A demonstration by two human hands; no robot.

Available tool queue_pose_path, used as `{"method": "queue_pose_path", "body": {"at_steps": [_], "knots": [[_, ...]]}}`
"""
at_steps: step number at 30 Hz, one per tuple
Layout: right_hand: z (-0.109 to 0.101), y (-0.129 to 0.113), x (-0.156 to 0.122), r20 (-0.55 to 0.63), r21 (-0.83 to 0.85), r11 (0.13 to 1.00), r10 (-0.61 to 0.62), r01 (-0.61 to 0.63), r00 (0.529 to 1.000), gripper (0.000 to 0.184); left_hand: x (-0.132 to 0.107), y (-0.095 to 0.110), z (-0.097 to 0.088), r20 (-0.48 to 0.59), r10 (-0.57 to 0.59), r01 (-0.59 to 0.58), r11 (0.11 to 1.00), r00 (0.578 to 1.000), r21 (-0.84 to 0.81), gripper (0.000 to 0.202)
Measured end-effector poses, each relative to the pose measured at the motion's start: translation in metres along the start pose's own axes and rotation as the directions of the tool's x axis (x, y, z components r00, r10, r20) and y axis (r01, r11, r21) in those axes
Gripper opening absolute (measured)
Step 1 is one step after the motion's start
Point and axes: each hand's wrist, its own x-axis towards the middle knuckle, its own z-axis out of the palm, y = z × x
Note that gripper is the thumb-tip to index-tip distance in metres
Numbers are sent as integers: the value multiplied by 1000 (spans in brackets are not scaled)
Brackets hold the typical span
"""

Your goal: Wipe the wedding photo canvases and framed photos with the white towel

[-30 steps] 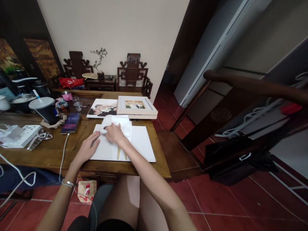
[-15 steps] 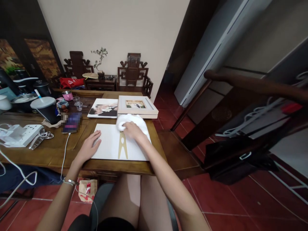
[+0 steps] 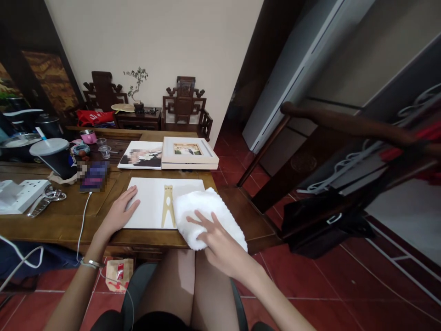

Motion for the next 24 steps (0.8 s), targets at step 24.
{"method": "queue_pose_path", "body": {"at_steps": [24], "knots": [[-8, -12, 5, 4, -9, 1000, -14, 14, 1000, 30, 1, -3, -2, 28, 1, -1, 1000, 1000, 8, 53]]}}
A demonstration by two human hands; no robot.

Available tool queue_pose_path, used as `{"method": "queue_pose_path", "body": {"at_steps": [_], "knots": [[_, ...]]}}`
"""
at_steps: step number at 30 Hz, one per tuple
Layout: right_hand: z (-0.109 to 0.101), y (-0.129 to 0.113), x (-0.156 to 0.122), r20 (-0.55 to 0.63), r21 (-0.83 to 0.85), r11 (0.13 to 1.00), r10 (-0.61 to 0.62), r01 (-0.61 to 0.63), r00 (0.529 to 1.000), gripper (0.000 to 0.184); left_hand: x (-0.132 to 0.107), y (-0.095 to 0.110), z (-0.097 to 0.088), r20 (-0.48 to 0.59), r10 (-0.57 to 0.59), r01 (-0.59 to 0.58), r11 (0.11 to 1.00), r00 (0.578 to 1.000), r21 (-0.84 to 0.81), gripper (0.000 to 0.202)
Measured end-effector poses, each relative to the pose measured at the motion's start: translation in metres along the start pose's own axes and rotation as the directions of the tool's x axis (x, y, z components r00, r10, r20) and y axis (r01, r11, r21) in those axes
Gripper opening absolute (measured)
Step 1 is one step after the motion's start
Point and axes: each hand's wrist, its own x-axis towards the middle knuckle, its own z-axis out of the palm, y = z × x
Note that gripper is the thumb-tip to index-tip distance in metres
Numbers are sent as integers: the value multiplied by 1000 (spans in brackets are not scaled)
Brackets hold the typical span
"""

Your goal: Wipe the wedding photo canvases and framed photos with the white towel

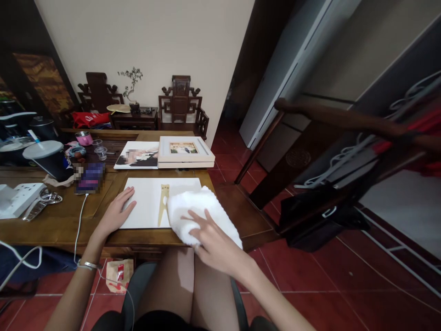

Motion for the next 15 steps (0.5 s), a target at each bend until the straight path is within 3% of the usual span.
{"method": "queue_pose_path", "body": {"at_steps": [3, 5, 12, 15], "knots": [[-7, -5, -13, 59, 11, 1000, 24, -25, 998, 33, 0, -1, 1, 2, 1, -1, 1000, 1000, 4, 54], [-7, 4, 0, 39, -1, 999, 35, -35, 999, 30, 0, -1, 1, 2, 4, -4, 1000, 1000, 6, 54], [2, 64, 106, -113, -79, 995, 44, -53, 993, 23, -1, 0, -2, 4, 14, -14, 1000, 1000, 6, 50], [4, 76, 131, -128, -110, 990, 71, -86, 989, 25, -1, 1, -2, -5, 9, -9, 1000, 1000, -4, 50]]}}
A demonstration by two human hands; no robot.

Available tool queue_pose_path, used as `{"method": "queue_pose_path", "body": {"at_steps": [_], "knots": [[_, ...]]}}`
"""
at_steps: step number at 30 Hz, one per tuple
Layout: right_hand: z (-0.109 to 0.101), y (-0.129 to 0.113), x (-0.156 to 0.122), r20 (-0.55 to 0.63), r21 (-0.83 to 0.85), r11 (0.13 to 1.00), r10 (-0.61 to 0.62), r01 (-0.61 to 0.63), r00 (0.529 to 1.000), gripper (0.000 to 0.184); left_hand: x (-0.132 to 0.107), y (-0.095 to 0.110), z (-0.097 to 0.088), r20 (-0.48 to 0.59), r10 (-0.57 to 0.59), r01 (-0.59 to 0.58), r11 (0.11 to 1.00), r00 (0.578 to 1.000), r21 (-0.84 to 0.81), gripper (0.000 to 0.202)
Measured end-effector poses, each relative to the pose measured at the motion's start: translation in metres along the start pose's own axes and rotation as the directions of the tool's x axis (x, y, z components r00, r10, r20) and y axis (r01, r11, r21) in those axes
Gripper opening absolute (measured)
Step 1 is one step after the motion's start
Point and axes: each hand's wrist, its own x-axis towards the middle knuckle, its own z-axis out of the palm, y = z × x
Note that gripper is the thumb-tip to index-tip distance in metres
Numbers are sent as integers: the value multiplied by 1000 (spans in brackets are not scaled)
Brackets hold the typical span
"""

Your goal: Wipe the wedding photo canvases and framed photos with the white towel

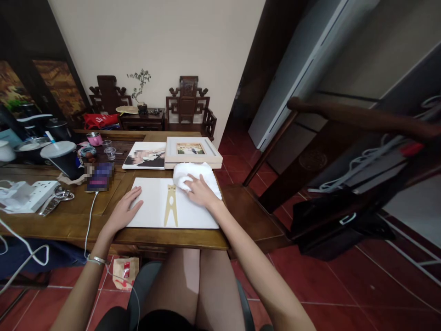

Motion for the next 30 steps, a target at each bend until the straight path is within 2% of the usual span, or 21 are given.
{"method": "queue_pose_path", "body": {"at_steps": [3, 7, 11, 13, 15, 17, 19, 23, 26, 28, 30], "knots": [[4, -5, -7, -6, -22, 1000, 2, -2, 1000, 27, 0, 1, 0, -4, -12, 12, 1000, 1000, -3, 51], [3, -32, -57, 8, -12, 999, -43, 43, 999, 24, 0, 0, 1, -4, -21, 21, 1000, 1000, -12, 53], [-19, -59, -125, 110, 94, 994, -70, 60, 991, 29, 0, -1, 2, 1, -18, 18, 1000, 1000, -18, 53], [-35, -63, -150, 182, 154, 988, -40, 11, 983, 30, 0, -1, 3, 2, -15, 15, 1000, 1000, -18, 52], [-48, -58, -162, 245, 196, 979, 10, -59, 969, 29, 0, -1, 3, 4, -13, 13, 1000, 1000, -15, 53], [-54, -48, -156, 268, 214, 970, 54, -114, 962, 25, 0, -1, 3, 3, -11, 11, 1000, 1000, -12, 53], [-51, -33, -133, 240, 205, 970, 77, -128, 968, 23, 0, -1, 3, -1, -9, 9, 1000, 1000, -12, 52], [-31, -3, -58, 136, 121, 992, 17, -34, 990, 22, 0, -1, 1, 1, -8, 8, 1000, 1000, -12, 51], [-15, 10, -13, 88, 94, 995, 8, -16, 996, 24, 0, 0, 0, -2, -12, 12, 1000, 1000, -16, 52], [-6, 9, 0, 61, 86, 996, 24, -29, 998, 26, -1, 1, -1, -4, -14, 13, 1000, 1000, -21, 51], [1, -1, -4, 33, 57, 997, 43, -45, 999, 27, -1, 1, -1, -5, -15, 15, 1000, 1000, -24, 50]]}}
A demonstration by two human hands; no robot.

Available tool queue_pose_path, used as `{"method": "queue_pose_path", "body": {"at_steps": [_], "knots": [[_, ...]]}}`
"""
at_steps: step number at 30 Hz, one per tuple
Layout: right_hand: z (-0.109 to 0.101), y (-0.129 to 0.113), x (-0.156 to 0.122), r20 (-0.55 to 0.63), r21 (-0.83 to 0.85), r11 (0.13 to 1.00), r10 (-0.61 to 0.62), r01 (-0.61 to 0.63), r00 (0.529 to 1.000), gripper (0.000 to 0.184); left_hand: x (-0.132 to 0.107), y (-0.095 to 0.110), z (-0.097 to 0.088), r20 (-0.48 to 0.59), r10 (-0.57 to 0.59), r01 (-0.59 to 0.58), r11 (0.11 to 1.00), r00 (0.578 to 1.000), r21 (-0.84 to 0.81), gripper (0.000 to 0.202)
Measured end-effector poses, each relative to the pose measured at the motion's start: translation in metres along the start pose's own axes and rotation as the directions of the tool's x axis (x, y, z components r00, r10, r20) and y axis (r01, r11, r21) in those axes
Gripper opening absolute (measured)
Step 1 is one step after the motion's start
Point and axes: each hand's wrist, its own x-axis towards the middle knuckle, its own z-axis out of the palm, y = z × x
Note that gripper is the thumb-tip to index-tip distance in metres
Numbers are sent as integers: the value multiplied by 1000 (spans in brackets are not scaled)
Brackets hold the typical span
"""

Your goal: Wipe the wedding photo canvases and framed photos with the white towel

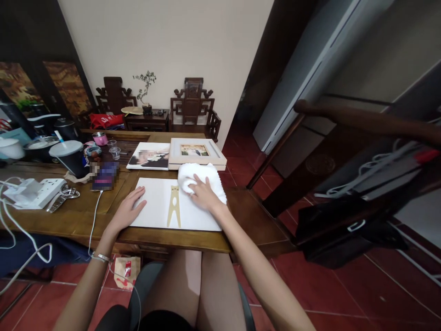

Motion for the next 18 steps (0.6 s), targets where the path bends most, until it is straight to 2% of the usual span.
{"method": "queue_pose_path", "body": {"at_steps": [2, 5, 8, 11, 14, 18], "knots": [[4, -15, -20, 3, -32, 999, 11, -11, 1000, 25, 0, 0, 0, 0, -1, 1, 1000, 1000, 1, 49], [-3, -43, -68, 88, -35, 999, 8, -5, 996, 26, 0, -1, 2, -2, 1, -1, 1000, 1000, 7, 50], [-24, -67, -119, 215, 24, 1000, -15, 10, 977, 31, 0, -2, 3, 1, 0, 0, 1000, 1000, 12, 51], [-49, -75, -149, 354, 90, 996, -42, 11, 934, 36, 1, -3, 3, 3, 3, -3, 1000, 1000, 13, 51], [-65, -67, -146, 394, 100, 994, 8, -52, 919, 31, 1, -2, 3, 4, 5, -5, 1000, 1000, 15, 52], [-60, -52, -96, 259, 66, 987, 124, -146, 958, 20, 0, -1, 1, 8, 9, -9, 1000, 1000, 24, 52]]}}
